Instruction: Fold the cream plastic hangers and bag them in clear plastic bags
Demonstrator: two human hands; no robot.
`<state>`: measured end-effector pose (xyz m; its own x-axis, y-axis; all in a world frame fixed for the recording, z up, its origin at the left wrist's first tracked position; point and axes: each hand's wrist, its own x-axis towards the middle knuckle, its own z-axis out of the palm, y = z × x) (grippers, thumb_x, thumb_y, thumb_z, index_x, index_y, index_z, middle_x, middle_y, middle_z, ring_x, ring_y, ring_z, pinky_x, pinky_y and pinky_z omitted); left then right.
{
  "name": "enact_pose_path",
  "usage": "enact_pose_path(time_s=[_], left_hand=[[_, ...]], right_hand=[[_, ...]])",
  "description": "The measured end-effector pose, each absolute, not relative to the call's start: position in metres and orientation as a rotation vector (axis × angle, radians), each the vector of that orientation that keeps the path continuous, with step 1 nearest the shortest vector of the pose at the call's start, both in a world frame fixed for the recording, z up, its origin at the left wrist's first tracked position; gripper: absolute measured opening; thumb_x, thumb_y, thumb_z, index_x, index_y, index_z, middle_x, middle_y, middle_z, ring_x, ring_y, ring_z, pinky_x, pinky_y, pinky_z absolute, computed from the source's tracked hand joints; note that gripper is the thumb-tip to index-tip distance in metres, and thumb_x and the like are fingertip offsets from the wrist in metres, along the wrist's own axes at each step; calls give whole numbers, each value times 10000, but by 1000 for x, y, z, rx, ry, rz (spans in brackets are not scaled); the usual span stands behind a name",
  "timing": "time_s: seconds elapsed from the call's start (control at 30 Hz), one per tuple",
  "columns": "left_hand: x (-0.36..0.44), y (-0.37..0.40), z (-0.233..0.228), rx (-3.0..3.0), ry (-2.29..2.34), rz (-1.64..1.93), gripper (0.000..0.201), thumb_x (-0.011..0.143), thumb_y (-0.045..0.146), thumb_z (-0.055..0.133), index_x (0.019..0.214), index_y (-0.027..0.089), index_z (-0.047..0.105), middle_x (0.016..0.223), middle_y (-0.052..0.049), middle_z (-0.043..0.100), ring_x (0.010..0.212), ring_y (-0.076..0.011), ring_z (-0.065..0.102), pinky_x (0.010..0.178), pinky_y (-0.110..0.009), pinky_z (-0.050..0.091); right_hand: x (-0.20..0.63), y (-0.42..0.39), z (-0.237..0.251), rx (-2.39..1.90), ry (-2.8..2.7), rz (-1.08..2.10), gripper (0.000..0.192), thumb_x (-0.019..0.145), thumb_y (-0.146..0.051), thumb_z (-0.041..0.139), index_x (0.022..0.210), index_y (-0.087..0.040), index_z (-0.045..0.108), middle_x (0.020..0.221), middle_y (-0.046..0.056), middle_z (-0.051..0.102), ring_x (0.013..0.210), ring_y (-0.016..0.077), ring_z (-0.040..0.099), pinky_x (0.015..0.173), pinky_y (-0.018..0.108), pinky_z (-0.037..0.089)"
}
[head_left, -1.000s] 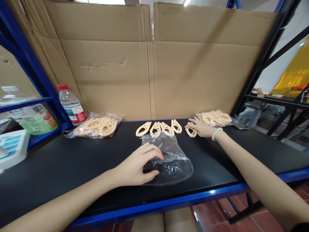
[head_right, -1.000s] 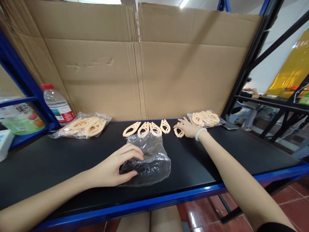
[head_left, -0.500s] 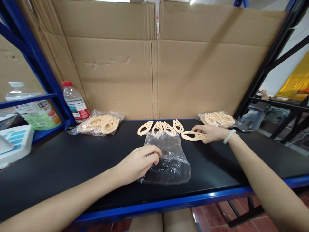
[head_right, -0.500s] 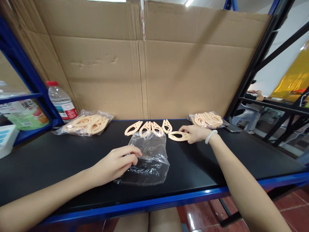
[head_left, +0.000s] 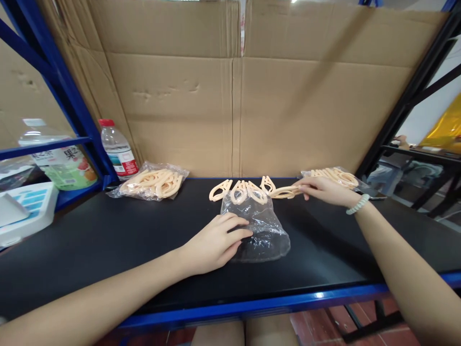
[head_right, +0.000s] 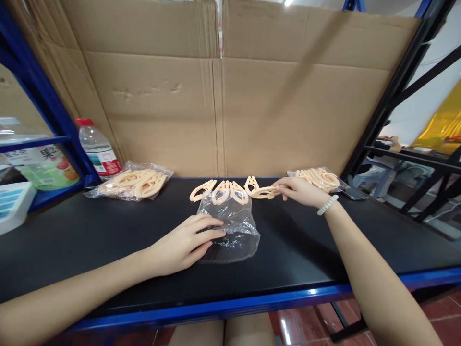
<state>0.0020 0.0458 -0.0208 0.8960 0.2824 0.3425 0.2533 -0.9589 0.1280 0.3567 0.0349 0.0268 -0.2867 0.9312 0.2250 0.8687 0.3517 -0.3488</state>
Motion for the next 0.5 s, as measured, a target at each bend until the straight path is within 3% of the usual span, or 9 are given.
enact_pose_path(time_s=[0.13, 0.3, 0.5], left_hand=[[3, 45, -20, 2981, 462, 487, 378, 912, 144, 423, 1254, 246, 546, 1324, -72, 512, 1208, -240, 443, 1022, -423, 378], [2, 43, -16, 3040, 480, 476, 385, 896, 137, 425, 1244, 247, 547, 1332, -88, 502, 1229, -261, 434, 1025, -444, 361], [2, 41, -12, 3070, 529, 462, 420, 852, 132, 464, 1254, 241, 523, 1257, -86, 540, 1187, -269, 462, 1004, -451, 360]], right_hand=[[339, 27, 34, -1532, -1964, -33, 343, 922, -448, 435, 983, -177, 637, 669, 25, 639, 542, 148, 566, 551, 283, 450], [291, 9, 25, -1180, -1743, -172, 180, 866, -361, 601, 924, -196, 644, 814, 51, 687, 647, 165, 632, 564, 288, 512], [254, -20, 20, -713, -2043, -93, 111, 815, -173, 675, 922, -201, 665, 765, 25, 692, 623, 131, 618, 532, 252, 507]])
